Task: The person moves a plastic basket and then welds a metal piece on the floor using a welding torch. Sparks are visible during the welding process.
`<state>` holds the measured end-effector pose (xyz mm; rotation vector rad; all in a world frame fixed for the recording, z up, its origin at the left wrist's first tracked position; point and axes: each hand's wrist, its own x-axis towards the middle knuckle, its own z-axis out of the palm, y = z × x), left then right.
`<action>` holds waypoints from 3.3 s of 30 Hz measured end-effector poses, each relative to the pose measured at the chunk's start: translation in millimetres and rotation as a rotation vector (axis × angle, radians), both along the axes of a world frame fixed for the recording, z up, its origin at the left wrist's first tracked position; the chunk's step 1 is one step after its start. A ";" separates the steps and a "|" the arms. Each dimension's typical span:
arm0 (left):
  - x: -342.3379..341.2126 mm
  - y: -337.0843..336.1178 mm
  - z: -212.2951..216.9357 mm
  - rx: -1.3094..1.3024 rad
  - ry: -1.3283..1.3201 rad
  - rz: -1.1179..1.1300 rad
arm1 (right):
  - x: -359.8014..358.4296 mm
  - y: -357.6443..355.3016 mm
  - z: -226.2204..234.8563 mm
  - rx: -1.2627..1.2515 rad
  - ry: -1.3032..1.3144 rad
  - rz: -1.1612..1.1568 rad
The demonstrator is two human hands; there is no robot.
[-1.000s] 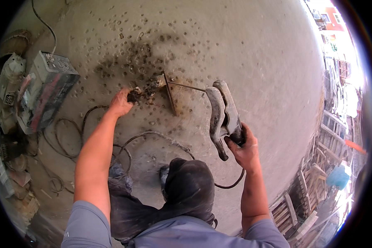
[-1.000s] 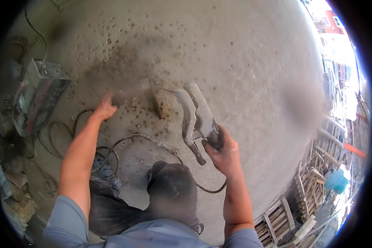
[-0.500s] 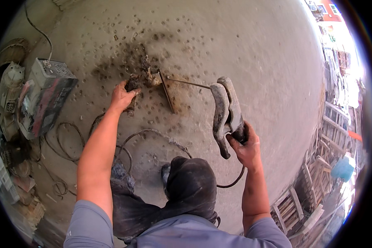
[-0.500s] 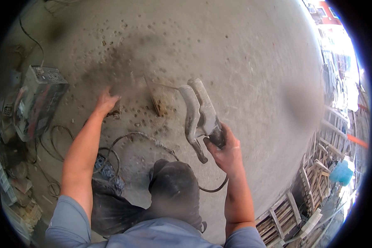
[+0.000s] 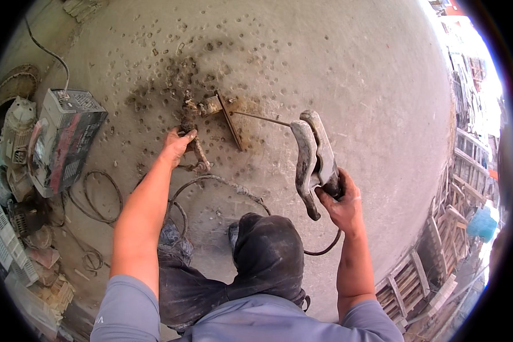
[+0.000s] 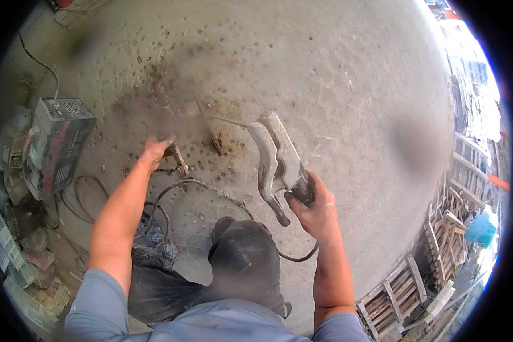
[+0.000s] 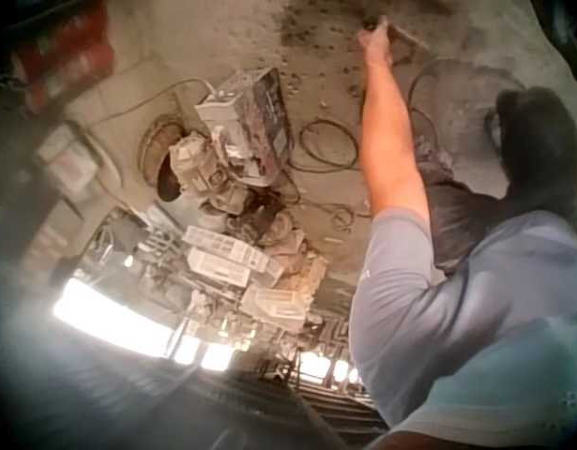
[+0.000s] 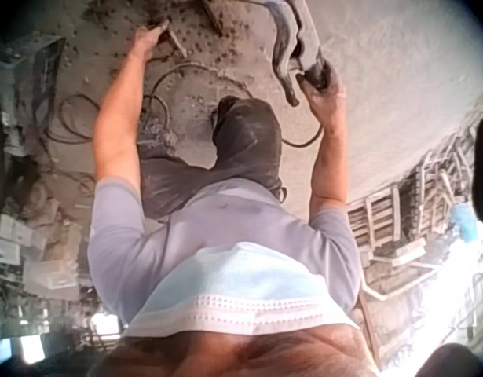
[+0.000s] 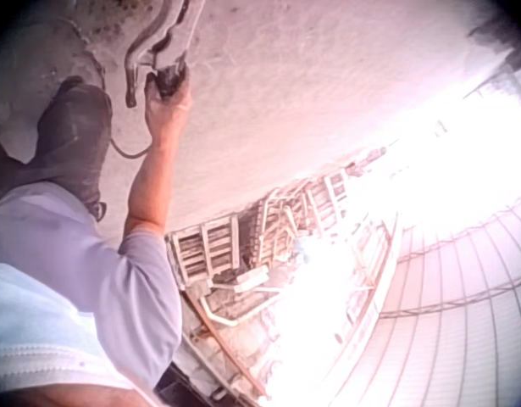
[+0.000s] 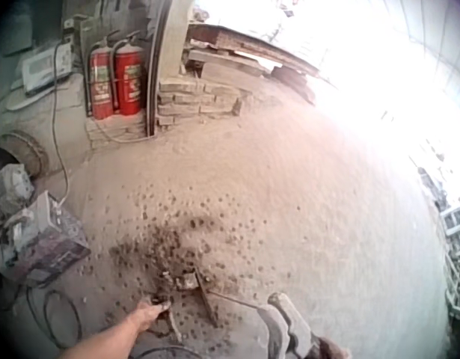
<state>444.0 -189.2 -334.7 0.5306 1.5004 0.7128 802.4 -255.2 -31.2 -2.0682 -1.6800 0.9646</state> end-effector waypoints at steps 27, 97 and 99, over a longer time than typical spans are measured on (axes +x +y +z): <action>35.4 8.2 -58.5 -0.086 0.086 0.035 | 7.7 -2.3 -13.1 0.027 0.058 0.077; 40.9 31.2 54.8 0.641 0.845 -0.330 | -53.1 -1.8 -38.1 0.074 -0.117 0.243; 42.2 32.5 64.2 0.607 0.855 -0.339 | -52.9 -1.4 -37.6 0.085 -0.125 0.252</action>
